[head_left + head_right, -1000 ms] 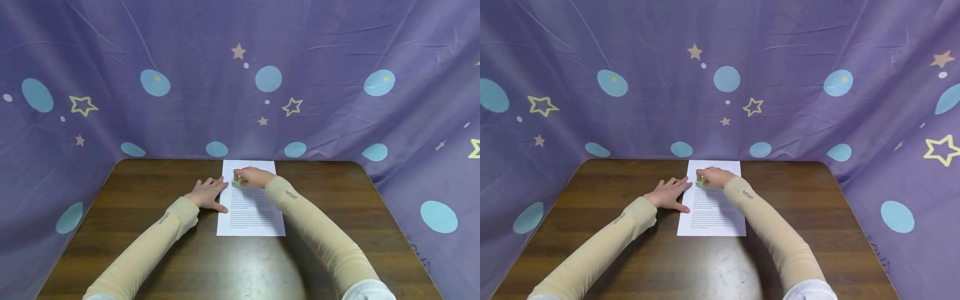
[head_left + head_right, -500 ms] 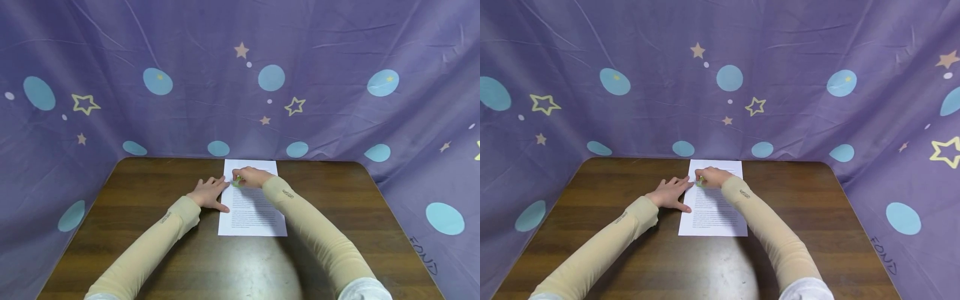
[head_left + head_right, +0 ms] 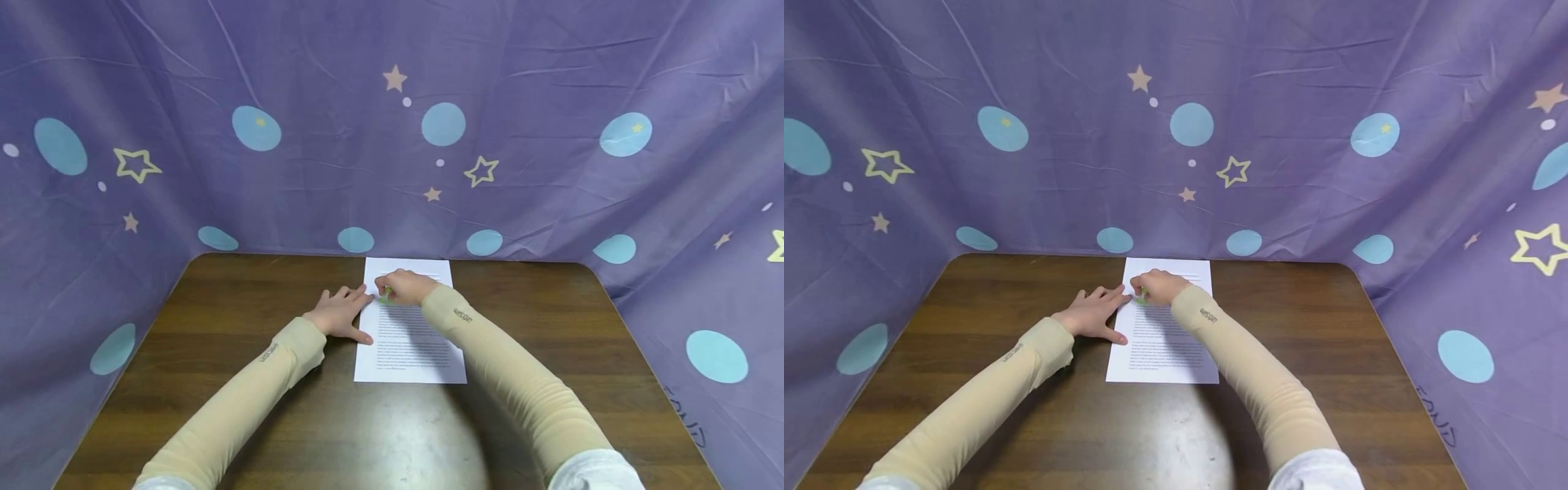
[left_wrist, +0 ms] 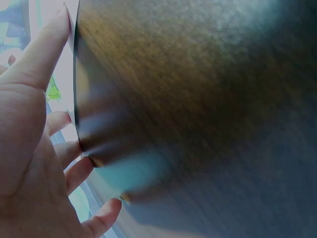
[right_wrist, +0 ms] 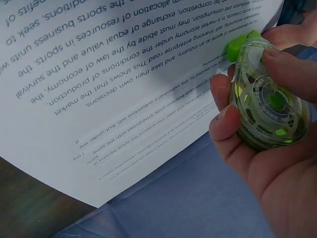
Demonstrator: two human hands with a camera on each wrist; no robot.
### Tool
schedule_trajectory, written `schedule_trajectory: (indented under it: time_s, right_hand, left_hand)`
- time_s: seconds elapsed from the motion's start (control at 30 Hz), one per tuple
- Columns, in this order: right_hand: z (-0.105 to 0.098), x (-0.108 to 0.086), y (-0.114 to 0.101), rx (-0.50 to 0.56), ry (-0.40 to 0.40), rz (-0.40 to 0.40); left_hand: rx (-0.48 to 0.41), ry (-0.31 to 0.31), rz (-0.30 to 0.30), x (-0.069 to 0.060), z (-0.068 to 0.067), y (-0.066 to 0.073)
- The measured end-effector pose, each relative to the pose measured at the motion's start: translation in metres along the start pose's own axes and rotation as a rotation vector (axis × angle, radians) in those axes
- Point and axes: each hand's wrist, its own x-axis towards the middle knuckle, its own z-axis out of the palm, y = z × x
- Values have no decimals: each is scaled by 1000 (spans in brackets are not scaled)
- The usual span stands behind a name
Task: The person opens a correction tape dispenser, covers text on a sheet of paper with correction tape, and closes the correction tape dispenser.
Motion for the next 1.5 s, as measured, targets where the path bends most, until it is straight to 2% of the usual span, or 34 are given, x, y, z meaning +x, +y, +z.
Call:
schedule_trajectory:
  time_s: [0.4,0.57,0.77,0.93,1.2,1.4,1.5]
  right_hand:
    - [-1,-9,3,42,-50,98]
    - [0,-10,2,41,-51,79]
    - [6,-7,3,92,-26,54]
    - [8,-3,4,89,17,29]
    - [7,-1,4,51,56,-34]
    - [6,2,1,33,44,-8]
    - [3,3,0,21,33,5]
  left_hand:
    - [-14,-7,-15,1,0,0]
    - [-19,-9,-14,2,3,-2]
    - [-34,-10,-2,2,4,-4]
    - [-44,1,9,3,6,-6]
    - [-19,7,20,2,1,-3]
    - [-15,1,0,7,9,-9]
    - [-8,-8,-5,7,7,-7]
